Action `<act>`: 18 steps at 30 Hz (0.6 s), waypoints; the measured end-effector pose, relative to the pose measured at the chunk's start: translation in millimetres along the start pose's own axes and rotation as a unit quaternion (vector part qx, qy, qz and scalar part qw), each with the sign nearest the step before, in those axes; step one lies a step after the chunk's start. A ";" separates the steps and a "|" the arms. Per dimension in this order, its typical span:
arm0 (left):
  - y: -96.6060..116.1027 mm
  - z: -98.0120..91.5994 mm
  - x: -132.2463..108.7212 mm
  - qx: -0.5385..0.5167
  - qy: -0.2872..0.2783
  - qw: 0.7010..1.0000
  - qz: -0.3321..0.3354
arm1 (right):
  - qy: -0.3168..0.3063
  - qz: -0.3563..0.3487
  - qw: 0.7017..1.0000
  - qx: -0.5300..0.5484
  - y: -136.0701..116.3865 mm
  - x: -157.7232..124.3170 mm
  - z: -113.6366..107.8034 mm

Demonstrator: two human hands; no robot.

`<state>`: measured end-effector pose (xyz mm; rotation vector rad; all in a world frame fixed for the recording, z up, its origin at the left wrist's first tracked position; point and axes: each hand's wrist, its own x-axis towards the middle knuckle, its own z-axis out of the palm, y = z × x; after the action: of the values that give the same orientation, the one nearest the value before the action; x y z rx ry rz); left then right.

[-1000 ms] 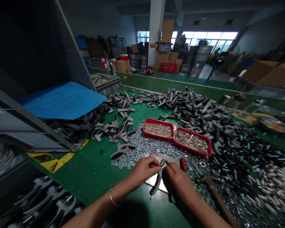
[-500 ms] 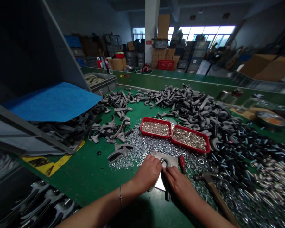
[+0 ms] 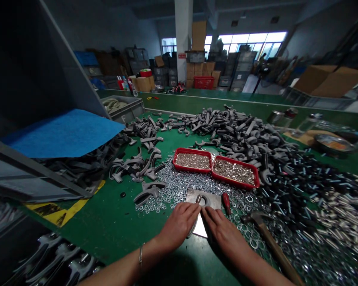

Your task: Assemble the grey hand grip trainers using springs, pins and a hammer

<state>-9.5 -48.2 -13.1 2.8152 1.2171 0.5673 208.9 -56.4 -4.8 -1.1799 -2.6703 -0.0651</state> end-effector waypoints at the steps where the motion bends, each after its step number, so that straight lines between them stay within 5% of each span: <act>1: -0.1 0.2 -0.2 -0.004 0.000 1.000 -0.013 | 0.003 0.009 1.000 0.007 0.5 1.9 0.8; 11: -2.7 3.5 1.2 -0.027 -0.016 0.999 -0.032 | -0.002 0.011 1.000 0.027 6.6 10.4 4.2; 18: -0.7 -3.5 10.8 -0.142 -0.001 0.983 -0.114 | -0.034 0.030 0.996 0.070 5.6 25.2 -7.9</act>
<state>-4.4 -40.5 -6.6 2.4030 1.3169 0.6619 198.0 -35.5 8.1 -1.2384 -2.6445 0.1730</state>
